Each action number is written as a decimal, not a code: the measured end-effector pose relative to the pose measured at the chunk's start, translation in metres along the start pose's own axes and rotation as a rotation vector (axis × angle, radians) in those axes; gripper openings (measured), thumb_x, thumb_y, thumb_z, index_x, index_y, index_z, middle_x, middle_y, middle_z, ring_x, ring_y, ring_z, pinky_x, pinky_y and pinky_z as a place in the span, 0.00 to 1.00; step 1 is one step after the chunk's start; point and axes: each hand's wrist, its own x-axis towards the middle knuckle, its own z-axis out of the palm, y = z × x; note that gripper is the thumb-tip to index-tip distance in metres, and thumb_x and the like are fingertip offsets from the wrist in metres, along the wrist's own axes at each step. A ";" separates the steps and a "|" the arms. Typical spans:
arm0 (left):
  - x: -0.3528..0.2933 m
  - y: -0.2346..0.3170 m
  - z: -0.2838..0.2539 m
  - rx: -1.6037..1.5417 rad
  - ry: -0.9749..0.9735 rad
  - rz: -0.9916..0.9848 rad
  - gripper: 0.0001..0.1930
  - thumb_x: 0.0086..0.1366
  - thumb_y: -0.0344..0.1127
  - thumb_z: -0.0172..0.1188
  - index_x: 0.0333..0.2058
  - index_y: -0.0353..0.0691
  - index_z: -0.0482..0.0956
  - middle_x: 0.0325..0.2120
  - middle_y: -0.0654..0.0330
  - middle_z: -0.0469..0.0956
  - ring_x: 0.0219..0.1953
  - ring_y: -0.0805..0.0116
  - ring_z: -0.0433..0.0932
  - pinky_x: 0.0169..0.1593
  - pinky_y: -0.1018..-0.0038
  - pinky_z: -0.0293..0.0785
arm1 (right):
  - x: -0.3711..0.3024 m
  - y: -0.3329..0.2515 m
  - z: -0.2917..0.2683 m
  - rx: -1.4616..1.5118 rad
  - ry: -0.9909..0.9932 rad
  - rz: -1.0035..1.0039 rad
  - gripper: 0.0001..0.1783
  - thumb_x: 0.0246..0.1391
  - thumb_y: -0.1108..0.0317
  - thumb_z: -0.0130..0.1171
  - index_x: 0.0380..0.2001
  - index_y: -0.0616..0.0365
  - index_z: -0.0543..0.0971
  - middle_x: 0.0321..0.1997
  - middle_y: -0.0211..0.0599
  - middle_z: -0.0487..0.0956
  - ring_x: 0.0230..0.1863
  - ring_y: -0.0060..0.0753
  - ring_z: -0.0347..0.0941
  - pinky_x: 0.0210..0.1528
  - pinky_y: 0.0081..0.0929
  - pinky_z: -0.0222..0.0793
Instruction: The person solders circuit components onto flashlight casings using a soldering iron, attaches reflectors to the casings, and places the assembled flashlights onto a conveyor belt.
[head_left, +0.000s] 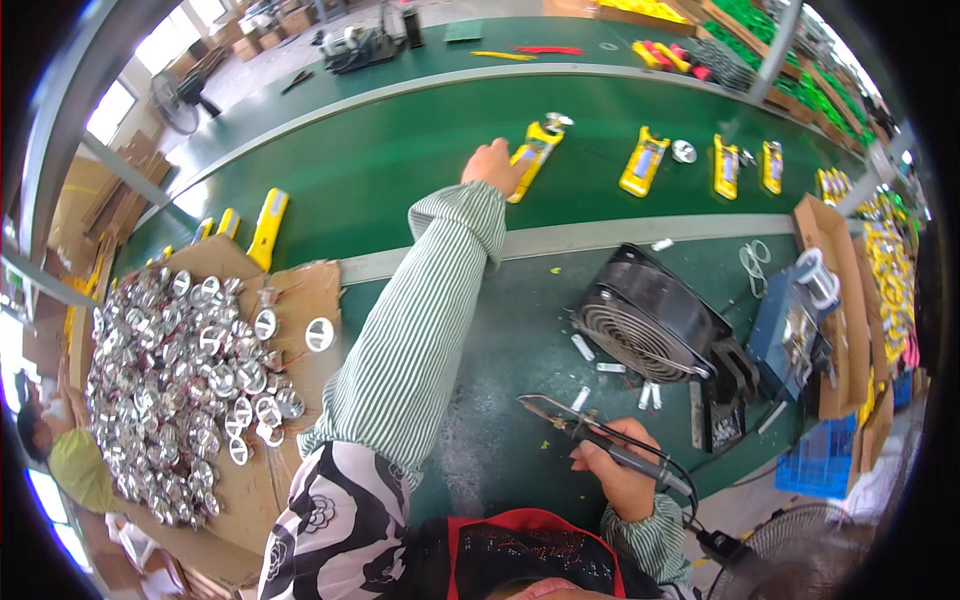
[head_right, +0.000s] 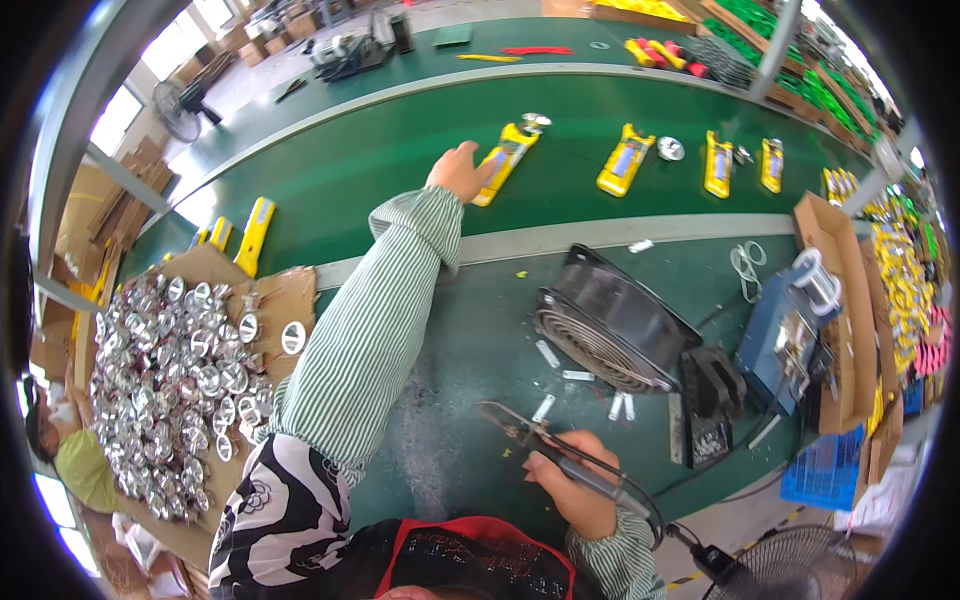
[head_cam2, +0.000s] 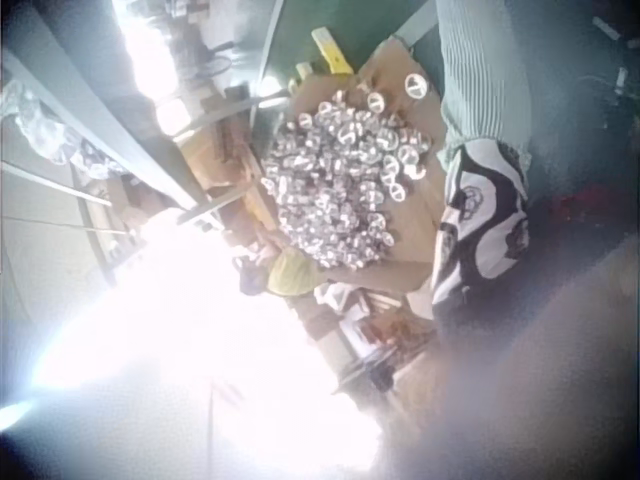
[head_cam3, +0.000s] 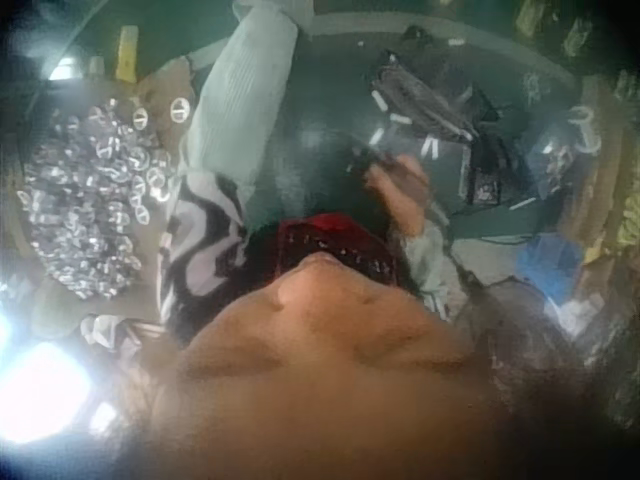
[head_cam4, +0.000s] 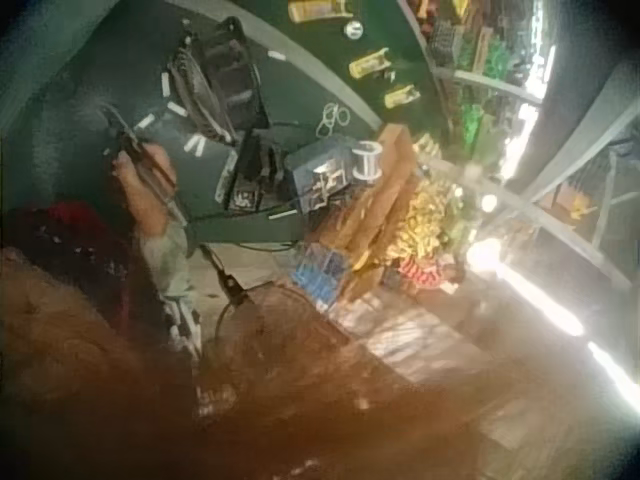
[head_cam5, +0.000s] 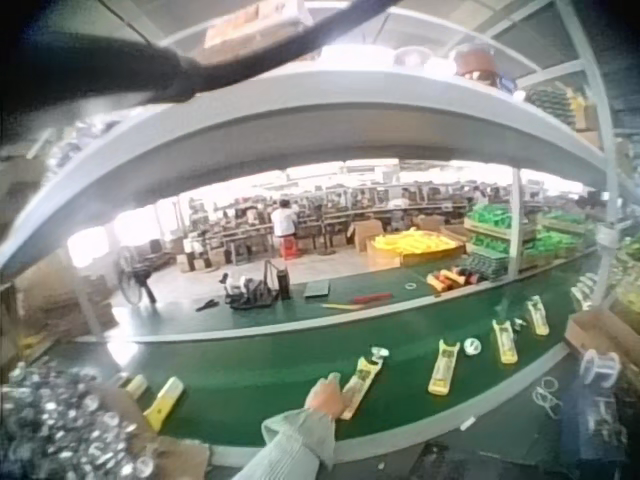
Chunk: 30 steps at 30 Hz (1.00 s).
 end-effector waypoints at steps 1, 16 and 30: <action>0.008 -0.015 -0.009 0.015 -0.024 0.039 0.27 0.61 0.52 0.56 0.52 0.38 0.74 0.47 0.46 0.78 0.50 0.50 0.77 0.55 0.60 0.72 | 0.001 0.000 0.000 0.006 0.010 0.034 0.10 0.51 0.79 0.61 0.36 0.69 0.72 0.28 0.47 0.81 0.27 0.30 0.80 0.31 0.26 0.79; -0.022 -0.432 -0.187 0.502 -0.003 -0.364 0.28 0.53 0.54 0.65 0.37 0.29 0.78 0.27 0.47 0.81 0.31 0.54 0.82 0.35 0.61 0.77 | 0.008 0.005 0.001 -0.065 -0.077 -0.006 0.11 0.51 0.73 0.65 0.37 0.64 0.76 0.29 0.35 0.82 0.28 0.20 0.79 0.31 0.19 0.75; -0.042 -0.303 -0.128 0.696 0.454 -0.060 0.15 0.57 0.42 0.60 0.43 0.47 0.79 0.39 0.56 0.81 0.42 0.55 0.81 0.45 0.62 0.77 | -0.004 0.012 0.002 -0.051 -0.068 -0.115 0.11 0.52 0.73 0.65 0.36 0.65 0.75 0.27 0.35 0.82 0.26 0.22 0.78 0.30 0.20 0.75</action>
